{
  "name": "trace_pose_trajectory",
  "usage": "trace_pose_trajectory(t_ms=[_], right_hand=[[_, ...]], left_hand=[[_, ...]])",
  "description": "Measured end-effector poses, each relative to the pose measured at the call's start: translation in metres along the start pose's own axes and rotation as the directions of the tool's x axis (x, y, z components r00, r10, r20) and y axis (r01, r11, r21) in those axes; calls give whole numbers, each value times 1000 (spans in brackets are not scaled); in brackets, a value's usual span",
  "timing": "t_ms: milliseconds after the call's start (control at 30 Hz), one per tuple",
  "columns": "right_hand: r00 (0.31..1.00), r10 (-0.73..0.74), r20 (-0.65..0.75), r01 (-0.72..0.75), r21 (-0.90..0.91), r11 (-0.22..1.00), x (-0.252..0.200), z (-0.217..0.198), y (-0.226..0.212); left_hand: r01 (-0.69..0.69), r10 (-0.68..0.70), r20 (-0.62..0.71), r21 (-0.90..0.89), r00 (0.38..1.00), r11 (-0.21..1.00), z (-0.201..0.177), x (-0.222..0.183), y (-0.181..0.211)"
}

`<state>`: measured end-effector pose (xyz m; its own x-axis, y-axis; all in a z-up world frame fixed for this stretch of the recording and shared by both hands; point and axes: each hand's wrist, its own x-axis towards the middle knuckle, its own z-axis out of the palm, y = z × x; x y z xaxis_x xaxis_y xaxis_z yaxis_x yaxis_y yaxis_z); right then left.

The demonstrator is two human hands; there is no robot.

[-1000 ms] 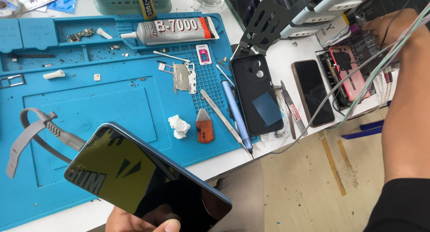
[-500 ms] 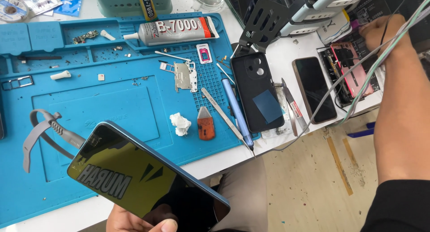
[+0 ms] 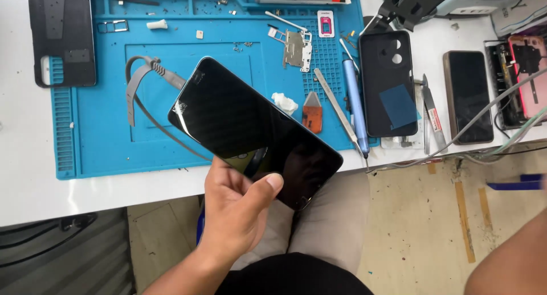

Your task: Cleaning a smartphone screen with a cloth and removing a protective film

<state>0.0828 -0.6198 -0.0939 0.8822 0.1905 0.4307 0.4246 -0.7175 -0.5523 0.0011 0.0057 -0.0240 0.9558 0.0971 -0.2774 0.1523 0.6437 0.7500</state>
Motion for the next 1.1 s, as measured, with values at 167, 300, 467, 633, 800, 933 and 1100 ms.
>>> trace_pose_trajectory(t_ms=[167, 300, 467, 633, 800, 933, 1100], right_hand=[[968, 247, 48, -246, 381, 891, 31, 117, -375], [924, 300, 239, -382, 536, 753, 42, 139, -408], [905, 291, 309, -416, 510, 752, 44, 147, -417], [879, 320, 354, -450, 390, 803, 45, 147, -419], [859, 355, 370, -487, 373, 790, 43, 150, -414], [852, 373, 367, -496, 340, 799, 44, 151, -415], [872, 329, 362, -463, 390, 796, 45, 158, -413]], left_hand=[[-16, 13, 79, 37, 997, 999, 8, -13, 0], [-31, 30, 5, 147, 1000, 989, 6, -21, -1], [-112, 75, 141, 272, 987, 956, 6, -28, 9], [-211, 150, 235, 262, 960, 942, 10, -32, 16], [-209, 150, 264, 212, 953, 955, 8, -33, 15], [-213, 145, 297, 208, 944, 955, 9, -34, 17], [-217, 156, 294, 186, 943, 958, 7, -36, 10]])
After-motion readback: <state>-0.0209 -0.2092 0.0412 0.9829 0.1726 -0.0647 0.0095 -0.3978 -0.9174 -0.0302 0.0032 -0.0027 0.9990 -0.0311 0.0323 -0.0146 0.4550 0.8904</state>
